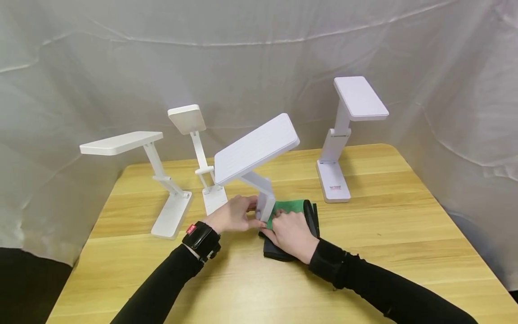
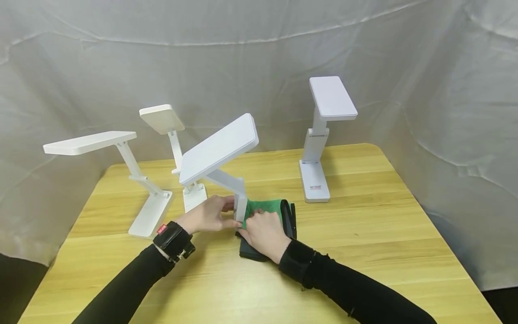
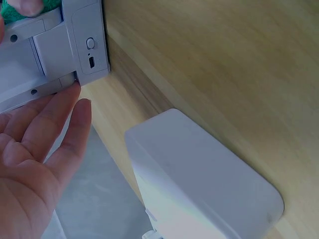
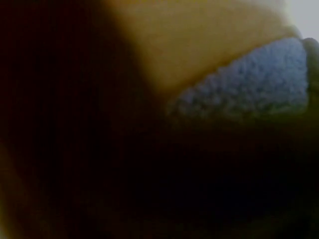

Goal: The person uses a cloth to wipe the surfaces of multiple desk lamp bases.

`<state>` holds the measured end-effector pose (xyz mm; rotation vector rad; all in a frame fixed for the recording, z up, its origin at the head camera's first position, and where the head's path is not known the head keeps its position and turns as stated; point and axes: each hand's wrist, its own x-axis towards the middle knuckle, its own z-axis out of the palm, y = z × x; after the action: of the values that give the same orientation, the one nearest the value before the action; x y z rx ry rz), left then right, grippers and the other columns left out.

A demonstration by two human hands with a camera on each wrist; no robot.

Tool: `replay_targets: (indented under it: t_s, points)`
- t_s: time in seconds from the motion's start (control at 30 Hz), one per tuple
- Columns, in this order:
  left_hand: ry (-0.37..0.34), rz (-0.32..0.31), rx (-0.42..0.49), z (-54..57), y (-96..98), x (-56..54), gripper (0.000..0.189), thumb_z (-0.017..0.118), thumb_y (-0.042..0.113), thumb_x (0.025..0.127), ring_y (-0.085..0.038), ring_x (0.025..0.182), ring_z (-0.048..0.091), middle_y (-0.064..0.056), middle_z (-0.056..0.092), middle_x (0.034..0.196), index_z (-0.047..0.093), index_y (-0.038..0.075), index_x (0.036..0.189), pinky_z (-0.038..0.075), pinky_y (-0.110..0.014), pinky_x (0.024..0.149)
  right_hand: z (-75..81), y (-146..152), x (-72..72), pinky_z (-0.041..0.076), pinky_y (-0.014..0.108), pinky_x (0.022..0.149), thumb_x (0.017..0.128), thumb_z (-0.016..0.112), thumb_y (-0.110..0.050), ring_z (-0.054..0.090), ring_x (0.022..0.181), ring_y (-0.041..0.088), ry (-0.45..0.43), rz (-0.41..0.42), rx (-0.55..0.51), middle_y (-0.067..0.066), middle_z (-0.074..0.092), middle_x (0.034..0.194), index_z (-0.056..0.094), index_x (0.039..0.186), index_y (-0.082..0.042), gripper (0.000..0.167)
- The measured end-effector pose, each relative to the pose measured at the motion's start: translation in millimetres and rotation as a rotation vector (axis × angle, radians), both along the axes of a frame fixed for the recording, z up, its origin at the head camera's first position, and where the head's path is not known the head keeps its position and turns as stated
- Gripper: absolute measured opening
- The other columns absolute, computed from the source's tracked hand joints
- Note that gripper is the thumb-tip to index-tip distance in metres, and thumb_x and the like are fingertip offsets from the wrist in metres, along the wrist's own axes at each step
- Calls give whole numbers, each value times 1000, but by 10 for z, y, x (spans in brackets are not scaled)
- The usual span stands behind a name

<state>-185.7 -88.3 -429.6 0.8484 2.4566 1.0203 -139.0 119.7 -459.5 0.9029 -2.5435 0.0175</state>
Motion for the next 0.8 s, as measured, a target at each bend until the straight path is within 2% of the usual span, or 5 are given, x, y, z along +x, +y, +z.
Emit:
replay_targets:
  t_s: [0.1,0.2,0.4,0.57,0.8]
  points:
    - [-17,1,11,-7,6,3,45,80,19,86,-30,128,63,-15,68,132,62,8,125,51,-43,109,10,31,2,32,23,36,90,70,-50,45,43,8,7,4,24,0,63,67,66,71,-15,41]
    - [-13,-3,5,-9,10,9,45,79,19,87,-31,127,63,-15,68,133,61,7,126,51,-44,109,6,130,-6,44,26,38,92,69,-50,58,49,12,-34,31,21,4,74,85,75,92,-10,41]
    - [24,-16,-5,5,17,14,45,78,19,87,-31,124,65,-15,70,129,60,6,127,53,-42,107,19,527,-48,64,39,65,92,72,-42,75,100,30,-253,133,-32,18,70,128,66,130,-3,55]
    - [28,-13,-7,9,8,13,45,79,17,87,-32,125,65,-17,68,132,61,4,126,52,-42,107,28,908,-115,63,46,82,85,81,-25,71,112,34,-331,117,-64,20,67,132,64,132,0,56]
    - [36,-16,-13,2,7,3,46,79,17,86,-32,125,64,-18,67,132,60,4,127,53,-41,107,29,955,-129,61,48,89,82,84,-23,71,113,34,-242,115,2,20,72,124,69,125,-1,50]
